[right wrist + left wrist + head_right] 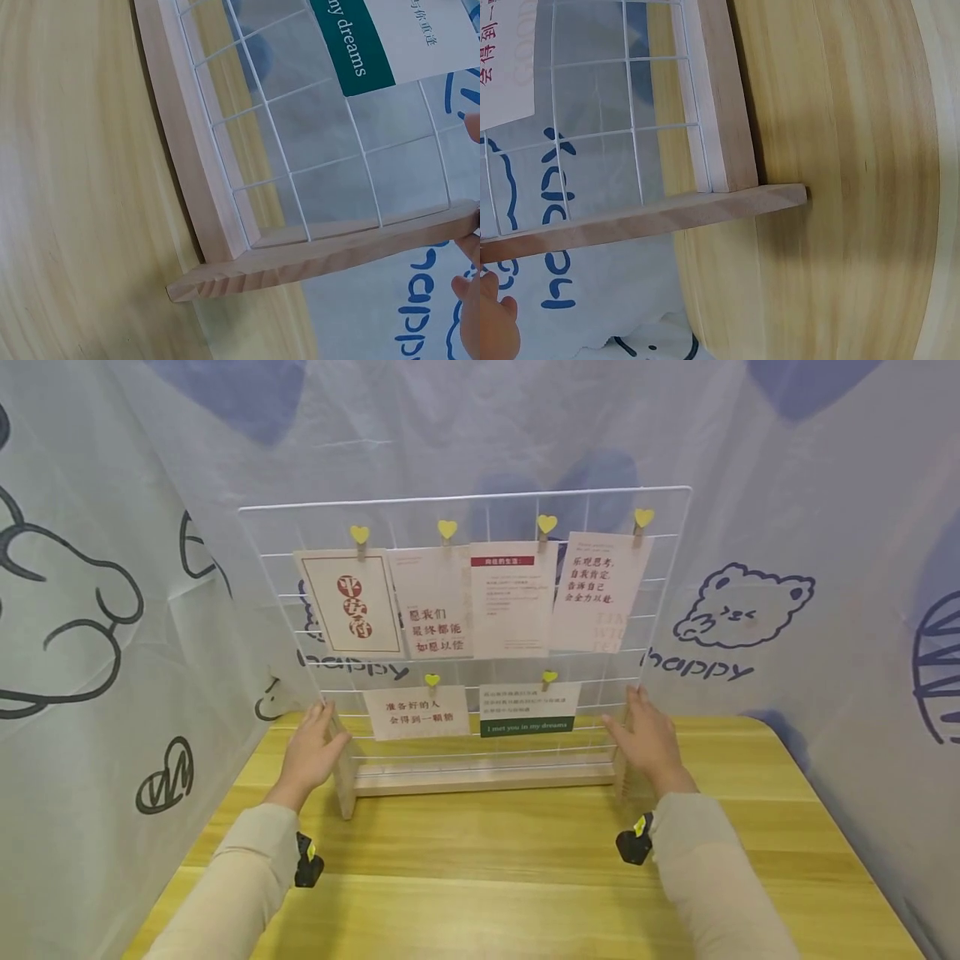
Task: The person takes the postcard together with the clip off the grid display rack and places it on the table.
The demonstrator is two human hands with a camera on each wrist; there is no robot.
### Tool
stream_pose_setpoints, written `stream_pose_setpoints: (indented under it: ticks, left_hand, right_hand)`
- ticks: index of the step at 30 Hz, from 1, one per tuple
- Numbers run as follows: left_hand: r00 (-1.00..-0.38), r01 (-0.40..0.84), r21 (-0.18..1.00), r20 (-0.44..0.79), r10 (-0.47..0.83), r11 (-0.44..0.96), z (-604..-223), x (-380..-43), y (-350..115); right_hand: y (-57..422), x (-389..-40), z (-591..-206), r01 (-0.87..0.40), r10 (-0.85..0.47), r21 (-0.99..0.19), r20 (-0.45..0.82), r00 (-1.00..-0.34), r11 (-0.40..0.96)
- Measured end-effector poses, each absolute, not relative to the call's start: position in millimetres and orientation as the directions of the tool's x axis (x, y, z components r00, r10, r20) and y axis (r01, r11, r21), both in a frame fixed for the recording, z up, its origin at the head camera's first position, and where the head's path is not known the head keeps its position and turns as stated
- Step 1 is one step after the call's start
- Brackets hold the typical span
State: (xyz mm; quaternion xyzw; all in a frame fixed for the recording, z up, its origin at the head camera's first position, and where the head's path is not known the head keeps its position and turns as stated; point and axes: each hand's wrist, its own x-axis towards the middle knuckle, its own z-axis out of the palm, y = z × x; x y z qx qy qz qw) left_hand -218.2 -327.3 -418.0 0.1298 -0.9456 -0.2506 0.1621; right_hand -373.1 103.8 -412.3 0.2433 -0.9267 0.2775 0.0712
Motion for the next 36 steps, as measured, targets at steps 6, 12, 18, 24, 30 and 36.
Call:
stream_pose_setpoints:
  ticks: [6, 12, 18, 24, 30, 36]
  left_hand:
    - [-0.925, -0.178, 0.494, 0.212, -0.316, 0.851, -417.6, -217.8, -323.8]
    - [-0.925, -0.195, 0.515, 0.187, -0.331, 0.835, -418.4, -220.6, -320.0]
    - [-0.927, -0.194, 0.528, 0.177, -0.331, 0.827, -418.5, -223.8, -319.0]
    - [-0.928, -0.19, 0.523, 0.18, -0.325, 0.831, -415.7, -223.7, -320.1]
    - [-0.929, -0.185, 0.517, 0.186, -0.321, 0.836, -413.6, -221.2, -322.7]
    - [-0.929, -0.188, 0.522, 0.18, -0.323, 0.832, -410.1, -215.1, -325.1]
  right_hand:
    - [108.3, -370.5, -410.1, -0.472, -0.412, -0.453, 0.231, -0.881, 0.756]
    - [113.1, -371.7, -413.0, -0.479, -0.42, -0.43, 0.23, -0.878, 0.766]
    - [115.6, -375.1, -415.1, -0.487, -0.416, -0.406, 0.255, -0.873, 0.773]
    - [114.9, -378.1, -413.9, -0.486, -0.417, -0.399, 0.252, -0.873, 0.777]
    - [111.7, -378.4, -410.3, -0.489, -0.414, -0.396, 0.263, -0.871, 0.777]
    - [108.0, -376.5, -410.6, -0.486, -0.41, -0.414, 0.262, -0.874, 0.77]
